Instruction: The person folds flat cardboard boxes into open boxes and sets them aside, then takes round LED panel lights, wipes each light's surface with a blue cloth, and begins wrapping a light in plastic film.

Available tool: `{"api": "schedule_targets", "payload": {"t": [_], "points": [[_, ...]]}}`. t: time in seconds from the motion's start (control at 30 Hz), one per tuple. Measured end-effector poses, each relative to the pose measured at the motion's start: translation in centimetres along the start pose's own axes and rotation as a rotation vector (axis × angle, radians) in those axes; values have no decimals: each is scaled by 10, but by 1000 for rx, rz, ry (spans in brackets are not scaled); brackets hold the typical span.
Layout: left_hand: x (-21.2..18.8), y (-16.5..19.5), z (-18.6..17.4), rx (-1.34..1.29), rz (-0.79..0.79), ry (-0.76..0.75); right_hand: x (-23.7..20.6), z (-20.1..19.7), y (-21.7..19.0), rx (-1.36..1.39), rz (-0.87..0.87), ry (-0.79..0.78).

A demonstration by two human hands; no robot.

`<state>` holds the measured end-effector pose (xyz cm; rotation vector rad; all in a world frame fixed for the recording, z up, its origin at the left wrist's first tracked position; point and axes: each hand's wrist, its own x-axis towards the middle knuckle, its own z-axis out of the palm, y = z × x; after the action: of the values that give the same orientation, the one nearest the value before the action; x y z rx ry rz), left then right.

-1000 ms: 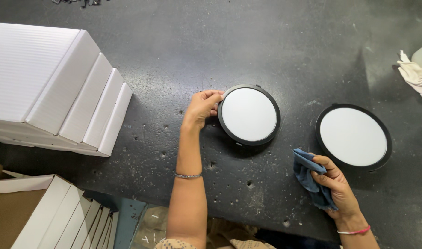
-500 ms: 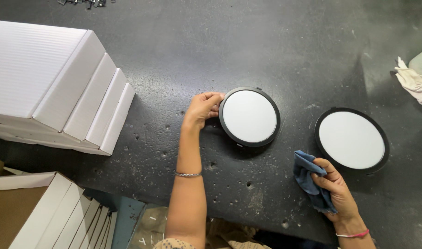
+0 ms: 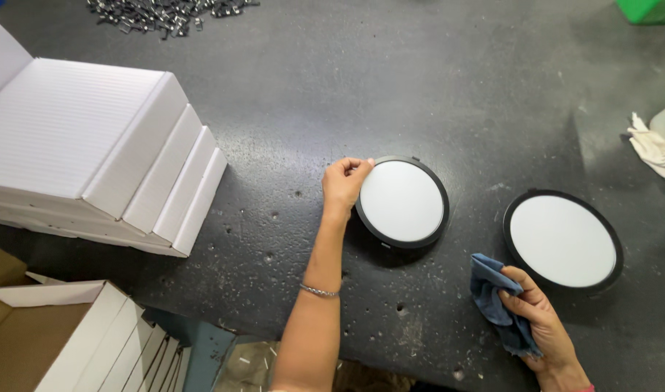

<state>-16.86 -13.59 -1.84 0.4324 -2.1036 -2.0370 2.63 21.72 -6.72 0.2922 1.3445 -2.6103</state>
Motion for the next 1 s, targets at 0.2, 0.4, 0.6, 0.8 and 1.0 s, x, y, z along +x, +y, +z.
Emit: {"api": "schedule_targets", "payload": {"t": [0.2,0.4,0.6,0.8,1.0], "points": [[4,-2,-3,25,30,15,4,-5,1,26,67,60],[14,-13,-10,-122,28,-145,11,-10,5,-9,45,128],[13,-7,-15,-71,-68,-162,16,-24,11,-17,61,185],[4,2,-14,-26,-10,-118,25,-43,15,-128,20,112],[4,4,-14,-55,-35,-118,30,-59,21,-115,12,29]]}}
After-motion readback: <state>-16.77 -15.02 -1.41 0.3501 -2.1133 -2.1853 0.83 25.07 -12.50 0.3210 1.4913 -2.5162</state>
